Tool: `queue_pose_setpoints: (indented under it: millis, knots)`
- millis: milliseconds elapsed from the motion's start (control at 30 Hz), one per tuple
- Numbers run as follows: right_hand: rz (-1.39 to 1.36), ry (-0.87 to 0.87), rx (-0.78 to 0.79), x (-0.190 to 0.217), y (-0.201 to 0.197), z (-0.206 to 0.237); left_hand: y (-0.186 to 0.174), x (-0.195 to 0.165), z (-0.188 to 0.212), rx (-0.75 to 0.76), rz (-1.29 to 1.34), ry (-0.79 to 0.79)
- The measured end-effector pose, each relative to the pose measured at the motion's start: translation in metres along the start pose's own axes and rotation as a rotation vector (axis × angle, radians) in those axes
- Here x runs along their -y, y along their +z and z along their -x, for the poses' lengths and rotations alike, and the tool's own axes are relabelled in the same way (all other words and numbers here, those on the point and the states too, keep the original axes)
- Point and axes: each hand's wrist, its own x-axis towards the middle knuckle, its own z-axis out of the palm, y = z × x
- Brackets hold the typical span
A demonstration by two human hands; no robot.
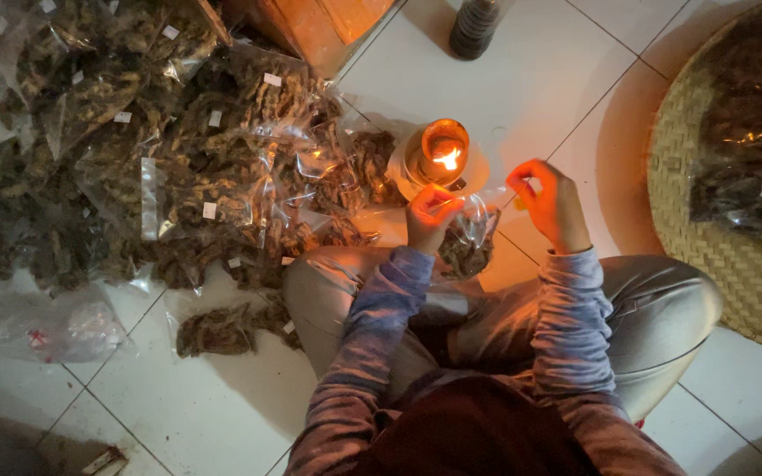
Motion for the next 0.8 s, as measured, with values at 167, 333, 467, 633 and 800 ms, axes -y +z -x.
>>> queue_pose_setpoints:
  millis: [167, 333, 467, 633, 800]
  knots:
    - [0.102, -0.525, 0.016, 0.012, 0.019, 0.003, 0.001, -0.006, 0.003, 0.042, -0.145, 0.165]
    - [0.232, -0.527, 0.011, 0.0, 0.026, -0.007, -0.004, -0.011, 0.002, 0.04, -0.188, 0.225]
    - [-0.037, -0.153, -0.182, -0.019, 0.018, -0.004, -0.017, -0.002, -0.006, -0.043, 0.041, 0.082]
    - [-0.48, 0.011, 0.137, -0.026, 0.038, -0.008, -0.027, 0.01, -0.017, -0.105, 0.036, 0.129]
    - [-0.79, 0.144, 0.08, -0.021, 0.061, -0.013, -0.025, 0.006, -0.026, -0.063, 0.146, 0.071]
